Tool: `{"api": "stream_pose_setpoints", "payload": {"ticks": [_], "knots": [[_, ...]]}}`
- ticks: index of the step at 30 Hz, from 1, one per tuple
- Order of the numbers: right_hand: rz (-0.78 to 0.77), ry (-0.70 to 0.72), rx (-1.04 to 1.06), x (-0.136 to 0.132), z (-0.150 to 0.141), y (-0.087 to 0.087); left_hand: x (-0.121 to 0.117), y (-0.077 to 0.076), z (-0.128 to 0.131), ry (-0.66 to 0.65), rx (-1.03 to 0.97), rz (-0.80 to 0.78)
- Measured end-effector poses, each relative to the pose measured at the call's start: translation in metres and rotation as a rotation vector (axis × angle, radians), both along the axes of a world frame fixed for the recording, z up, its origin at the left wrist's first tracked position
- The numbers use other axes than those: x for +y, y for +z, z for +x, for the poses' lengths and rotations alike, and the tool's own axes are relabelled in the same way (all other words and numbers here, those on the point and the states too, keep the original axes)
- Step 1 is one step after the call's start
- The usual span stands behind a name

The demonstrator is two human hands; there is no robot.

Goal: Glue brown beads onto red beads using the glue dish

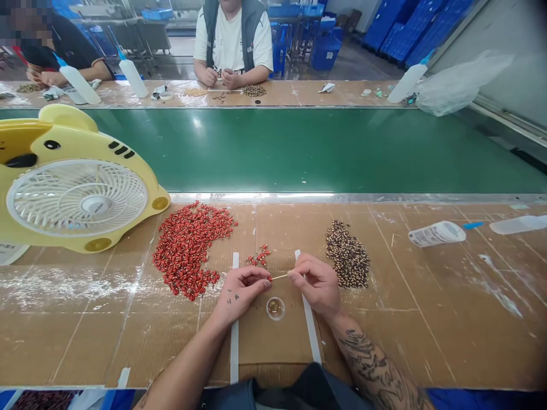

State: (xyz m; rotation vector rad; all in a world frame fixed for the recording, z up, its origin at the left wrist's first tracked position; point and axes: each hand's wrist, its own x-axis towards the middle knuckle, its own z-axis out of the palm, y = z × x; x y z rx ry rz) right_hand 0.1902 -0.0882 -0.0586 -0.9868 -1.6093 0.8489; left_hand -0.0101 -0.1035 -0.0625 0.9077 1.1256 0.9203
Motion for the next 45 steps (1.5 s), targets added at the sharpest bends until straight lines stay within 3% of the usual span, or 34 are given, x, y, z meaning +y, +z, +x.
{"api": "stream_pose_setpoints", "payload": {"ticks": [4,10,14,18,22,25,45], "knots": [[0.048,0.056,-0.007,0.001,0.009,0.006,0.001,-0.001,0.0,0.008,-0.015,-0.016],[0.124,0.481,-0.307,-0.002,0.009,0.012,0.002,-0.005,-0.003,0.002,-0.041,0.004],[0.162,0.552,-0.446,-0.006,0.002,0.011,0.002,-0.006,-0.004,0.009,-0.06,0.019],[0.108,0.457,-0.274,-0.005,0.007,0.01,0.002,-0.003,-0.003,0.009,-0.071,0.004],[0.074,0.167,-0.015,-0.002,0.012,0.008,0.002,0.002,-0.002,-0.008,-0.038,-0.006],[0.054,0.036,0.036,-0.001,0.01,0.007,0.001,0.004,-0.001,-0.02,-0.01,-0.007],[0.072,0.031,-0.075,-0.002,0.002,0.002,0.0,0.006,0.0,-0.029,-0.011,0.015]]}}
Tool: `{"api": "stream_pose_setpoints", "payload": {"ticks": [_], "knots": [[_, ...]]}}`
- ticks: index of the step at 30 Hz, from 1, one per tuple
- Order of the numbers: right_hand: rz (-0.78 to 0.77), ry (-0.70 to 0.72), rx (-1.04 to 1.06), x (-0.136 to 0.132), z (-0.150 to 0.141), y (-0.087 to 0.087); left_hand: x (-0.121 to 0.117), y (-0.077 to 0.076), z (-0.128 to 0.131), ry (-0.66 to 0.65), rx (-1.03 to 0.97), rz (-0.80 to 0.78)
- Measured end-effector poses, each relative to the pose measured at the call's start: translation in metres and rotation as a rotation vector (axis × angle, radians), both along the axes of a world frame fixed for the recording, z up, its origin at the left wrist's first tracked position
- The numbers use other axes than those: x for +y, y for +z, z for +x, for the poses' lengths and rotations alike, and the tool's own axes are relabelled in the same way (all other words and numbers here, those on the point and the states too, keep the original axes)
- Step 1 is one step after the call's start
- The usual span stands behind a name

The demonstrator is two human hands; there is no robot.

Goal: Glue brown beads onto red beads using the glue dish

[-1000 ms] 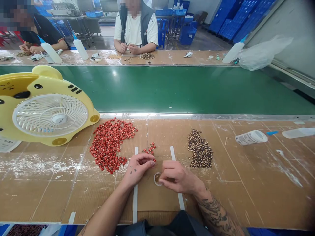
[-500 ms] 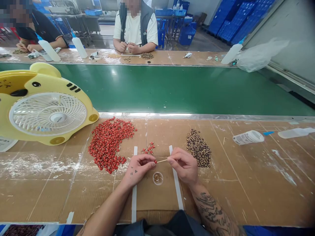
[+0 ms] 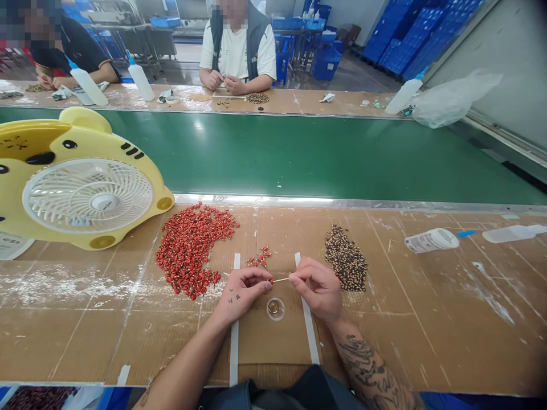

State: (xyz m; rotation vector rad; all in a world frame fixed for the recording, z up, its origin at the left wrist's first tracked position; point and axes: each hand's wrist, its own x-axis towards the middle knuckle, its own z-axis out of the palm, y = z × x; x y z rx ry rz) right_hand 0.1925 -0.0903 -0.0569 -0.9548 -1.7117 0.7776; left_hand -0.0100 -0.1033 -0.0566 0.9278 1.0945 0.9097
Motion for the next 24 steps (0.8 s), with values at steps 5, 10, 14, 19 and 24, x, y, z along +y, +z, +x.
{"api": "stream_pose_setpoints", "payload": {"ticks": [5,10,14,19,24], "knots": [[-0.001,-0.042,0.023,-0.001,0.004,0.003,0.0,0.001,0.0,0.003,-0.014,0.006],[0.018,0.208,-0.177,-0.004,0.009,0.015,0.0,-0.001,-0.001,0.026,-0.026,0.003],[0.021,0.39,-0.452,-0.007,0.006,0.022,0.001,-0.004,-0.003,0.022,-0.035,0.008],[-0.059,0.105,-0.484,0.005,0.037,0.027,0.001,-0.008,-0.005,0.038,-0.093,-0.004],[-0.087,-0.057,-0.766,0.019,0.088,0.035,0.002,-0.009,-0.005,0.057,-0.093,0.003]]}}
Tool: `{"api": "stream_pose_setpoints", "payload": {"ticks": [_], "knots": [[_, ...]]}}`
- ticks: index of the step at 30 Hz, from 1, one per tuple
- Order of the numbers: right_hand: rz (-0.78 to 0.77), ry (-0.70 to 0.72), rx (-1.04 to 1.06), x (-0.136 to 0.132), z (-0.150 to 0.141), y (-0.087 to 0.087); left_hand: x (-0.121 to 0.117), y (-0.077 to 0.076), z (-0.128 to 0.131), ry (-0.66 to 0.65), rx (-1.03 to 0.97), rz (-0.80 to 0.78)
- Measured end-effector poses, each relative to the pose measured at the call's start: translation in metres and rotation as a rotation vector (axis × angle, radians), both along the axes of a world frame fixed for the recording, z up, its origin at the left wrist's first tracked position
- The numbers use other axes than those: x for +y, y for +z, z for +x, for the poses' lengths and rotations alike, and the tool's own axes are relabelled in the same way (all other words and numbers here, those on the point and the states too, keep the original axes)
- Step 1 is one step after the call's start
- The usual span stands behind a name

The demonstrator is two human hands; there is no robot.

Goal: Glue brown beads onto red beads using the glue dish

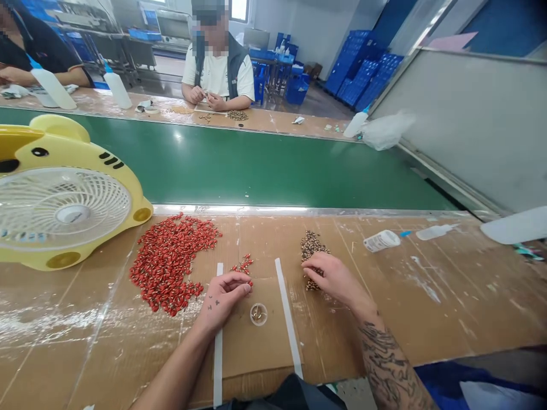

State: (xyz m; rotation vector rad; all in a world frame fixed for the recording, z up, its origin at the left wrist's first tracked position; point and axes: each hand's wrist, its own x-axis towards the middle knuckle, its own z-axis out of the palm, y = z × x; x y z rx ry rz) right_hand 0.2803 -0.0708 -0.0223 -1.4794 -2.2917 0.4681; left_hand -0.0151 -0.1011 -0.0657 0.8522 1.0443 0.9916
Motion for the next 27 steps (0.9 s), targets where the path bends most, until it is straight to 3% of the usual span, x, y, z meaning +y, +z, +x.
{"api": "stream_pose_setpoints", "payload": {"ticks": [5,12,16,21,27], "knots": [[-0.024,0.141,-0.229,-0.001,0.007,-0.003,0.001,0.001,0.0,-0.019,-0.019,0.001],[-0.026,0.182,-0.227,0.007,0.0,-0.011,0.001,-0.002,0.0,-0.006,-0.025,0.006],[-0.096,0.134,-0.044,0.004,-0.008,-0.009,0.0,-0.003,0.002,-0.012,0.0,0.013],[-0.132,0.122,0.35,-0.013,-0.059,-0.009,-0.001,-0.006,0.005,0.026,0.011,0.063],[-0.154,0.101,0.536,-0.025,-0.111,-0.013,-0.002,-0.006,0.001,0.07,0.117,0.301]]}}
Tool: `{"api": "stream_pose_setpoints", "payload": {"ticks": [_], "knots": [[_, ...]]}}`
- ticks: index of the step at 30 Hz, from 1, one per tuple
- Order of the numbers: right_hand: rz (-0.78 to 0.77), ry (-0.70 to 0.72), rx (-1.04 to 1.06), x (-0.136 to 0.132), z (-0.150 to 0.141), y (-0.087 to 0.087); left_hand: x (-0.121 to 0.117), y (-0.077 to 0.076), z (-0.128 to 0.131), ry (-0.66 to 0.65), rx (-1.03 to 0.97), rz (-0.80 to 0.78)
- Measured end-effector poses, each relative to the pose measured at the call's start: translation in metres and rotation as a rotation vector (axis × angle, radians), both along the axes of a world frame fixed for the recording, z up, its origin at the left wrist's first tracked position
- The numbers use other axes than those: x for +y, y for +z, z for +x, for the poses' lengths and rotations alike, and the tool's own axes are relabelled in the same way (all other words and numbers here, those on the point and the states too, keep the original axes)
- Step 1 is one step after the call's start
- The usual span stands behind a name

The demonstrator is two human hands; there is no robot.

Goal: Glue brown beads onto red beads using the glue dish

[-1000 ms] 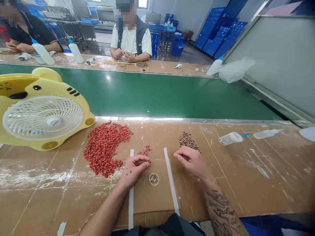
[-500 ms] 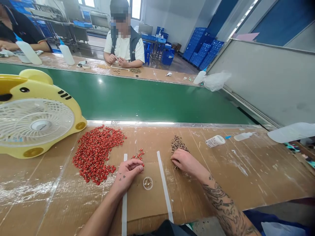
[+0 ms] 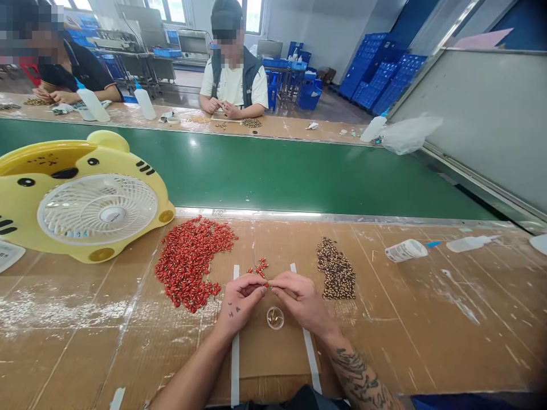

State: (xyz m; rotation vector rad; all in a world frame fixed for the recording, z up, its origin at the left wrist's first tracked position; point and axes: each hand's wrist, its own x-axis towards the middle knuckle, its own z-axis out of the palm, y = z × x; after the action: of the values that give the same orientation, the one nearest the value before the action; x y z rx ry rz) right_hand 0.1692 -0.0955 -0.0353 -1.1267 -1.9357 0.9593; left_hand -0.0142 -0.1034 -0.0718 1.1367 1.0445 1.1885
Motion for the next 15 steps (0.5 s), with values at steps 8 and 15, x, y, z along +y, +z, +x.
{"api": "stream_pose_setpoints", "payload": {"ticks": [8,15], "knots": [[0.016,-0.097,-0.005,-0.003,-0.006,-0.0007,-0.0014,0.0048,-0.0018,0.009,0.205,0.254],[0.076,-0.055,-0.059,-0.0025,-0.0076,-0.001,-0.0021,0.0037,-0.0029,0.018,0.294,0.364]]}}
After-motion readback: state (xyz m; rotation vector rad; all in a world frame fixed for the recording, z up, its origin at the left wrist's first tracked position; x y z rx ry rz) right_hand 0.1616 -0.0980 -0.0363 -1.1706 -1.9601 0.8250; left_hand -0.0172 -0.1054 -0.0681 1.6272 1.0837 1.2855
